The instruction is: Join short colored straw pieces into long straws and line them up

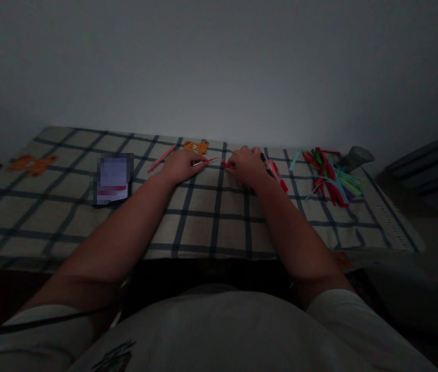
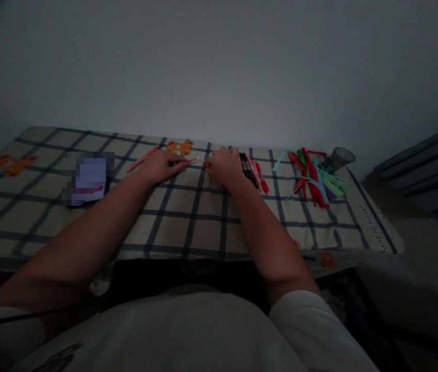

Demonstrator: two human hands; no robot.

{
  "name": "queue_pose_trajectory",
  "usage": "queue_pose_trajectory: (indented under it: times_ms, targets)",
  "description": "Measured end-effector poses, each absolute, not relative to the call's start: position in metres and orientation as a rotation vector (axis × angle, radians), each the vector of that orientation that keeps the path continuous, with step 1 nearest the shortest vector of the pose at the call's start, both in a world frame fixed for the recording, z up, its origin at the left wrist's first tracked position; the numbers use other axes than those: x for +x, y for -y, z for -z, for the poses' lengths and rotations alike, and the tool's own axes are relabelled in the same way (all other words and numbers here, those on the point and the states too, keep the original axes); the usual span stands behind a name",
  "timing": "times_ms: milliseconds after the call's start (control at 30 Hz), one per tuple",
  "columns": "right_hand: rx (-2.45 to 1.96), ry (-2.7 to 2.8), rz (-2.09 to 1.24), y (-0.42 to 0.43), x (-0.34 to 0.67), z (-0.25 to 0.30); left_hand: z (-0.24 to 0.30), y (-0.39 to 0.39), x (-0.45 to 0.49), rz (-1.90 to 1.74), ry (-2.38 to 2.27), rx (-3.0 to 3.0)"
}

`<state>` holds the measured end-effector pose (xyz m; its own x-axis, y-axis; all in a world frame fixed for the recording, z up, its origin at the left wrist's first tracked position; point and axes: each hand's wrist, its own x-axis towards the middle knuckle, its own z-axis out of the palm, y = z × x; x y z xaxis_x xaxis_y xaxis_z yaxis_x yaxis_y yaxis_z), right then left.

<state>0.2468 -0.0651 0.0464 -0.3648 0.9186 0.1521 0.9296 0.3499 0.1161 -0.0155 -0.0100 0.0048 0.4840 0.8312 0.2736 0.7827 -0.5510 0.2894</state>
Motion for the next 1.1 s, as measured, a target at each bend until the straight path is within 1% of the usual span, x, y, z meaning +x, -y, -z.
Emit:
queue_pose_trajectory:
  times_ms: [167,333,567,900,1100]
  targets:
    - [-1.704,2.561,0.388,0.0662,0.2453,-0.0392,-0.0064,0.0121,-0.0143,-0.569,-1.449,2.576]
    - [-1.705,2.577,0.42,0.0645,0.2454,-0.0371,-0.0073,0.0133,-0.0145,-0.564,-1.439,2.575]
    - [-1.7,2.586,0.393,0.0659,0.2437,-0.0397,-0.0034,0.0088,-0.0164,-0.619,-1.385,2.58]
    - [-1.697,2.517,0.365,0.0635,0.248,-0.0358,-0.0053,0.0106,-0.0159,-0.587,-1.374,2.592]
    - [-1.735,2.47,0.367,0.0646,0.2496,-0.0452,-0.0057,0.0103,-0.0158,-0.572,-1.337,2.602]
